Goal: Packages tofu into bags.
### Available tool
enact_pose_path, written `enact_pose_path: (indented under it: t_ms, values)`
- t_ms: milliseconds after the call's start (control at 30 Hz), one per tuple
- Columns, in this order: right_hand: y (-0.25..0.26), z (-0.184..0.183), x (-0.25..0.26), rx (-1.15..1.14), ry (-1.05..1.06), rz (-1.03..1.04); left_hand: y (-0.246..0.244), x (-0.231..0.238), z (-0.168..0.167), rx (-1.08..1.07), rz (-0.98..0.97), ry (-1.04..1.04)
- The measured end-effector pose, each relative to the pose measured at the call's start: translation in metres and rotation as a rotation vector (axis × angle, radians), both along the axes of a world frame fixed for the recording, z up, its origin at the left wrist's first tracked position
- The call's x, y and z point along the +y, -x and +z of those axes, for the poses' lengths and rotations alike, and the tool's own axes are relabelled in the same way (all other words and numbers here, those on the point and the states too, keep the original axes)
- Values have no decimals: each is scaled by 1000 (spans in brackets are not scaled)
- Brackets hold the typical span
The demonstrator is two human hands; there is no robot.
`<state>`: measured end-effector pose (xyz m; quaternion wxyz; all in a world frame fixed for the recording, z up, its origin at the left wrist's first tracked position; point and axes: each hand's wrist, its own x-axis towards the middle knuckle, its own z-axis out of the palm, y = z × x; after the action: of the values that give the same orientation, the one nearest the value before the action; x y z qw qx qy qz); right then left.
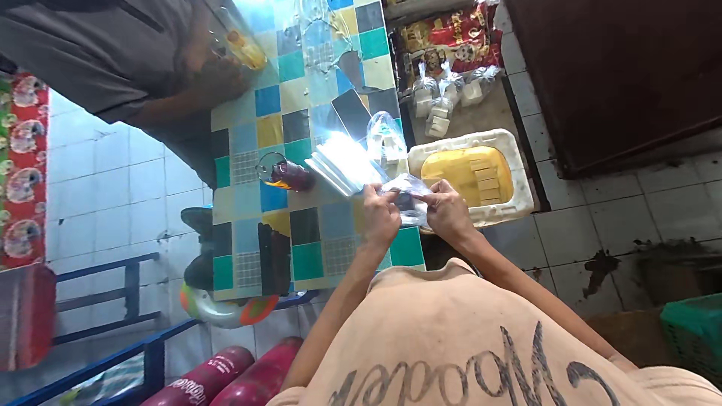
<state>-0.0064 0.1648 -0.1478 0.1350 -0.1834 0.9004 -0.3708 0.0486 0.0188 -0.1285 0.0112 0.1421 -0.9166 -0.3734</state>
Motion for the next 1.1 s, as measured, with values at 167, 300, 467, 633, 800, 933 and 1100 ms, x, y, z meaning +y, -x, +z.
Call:
enact_pose_path:
  t_ms: [167,300,467,633,800,933,1100]
  values:
    - [7,-4,-4,-323,-73,102,10,-10,-23,78,-28,53]
    - [42,-18,41,-707,310,405,-4,-44,-29,-167,138,134]
    - [143,-91,102,-676,-7,-4,-21,-61,-17,-200,249,169]
    - [179,-194,93,-650,-363,284,-11,-40,-17,-203,255,121]
    - [175,-218,68,-499,-518,605,-7,-25,-19,-117,253,50]
    - [176,-220,66,-474,-535,643,-12,-24,-22,-101,274,36]
    - [184,-219,58,-492,-609,709,-13,-20,-23,-96,294,21]
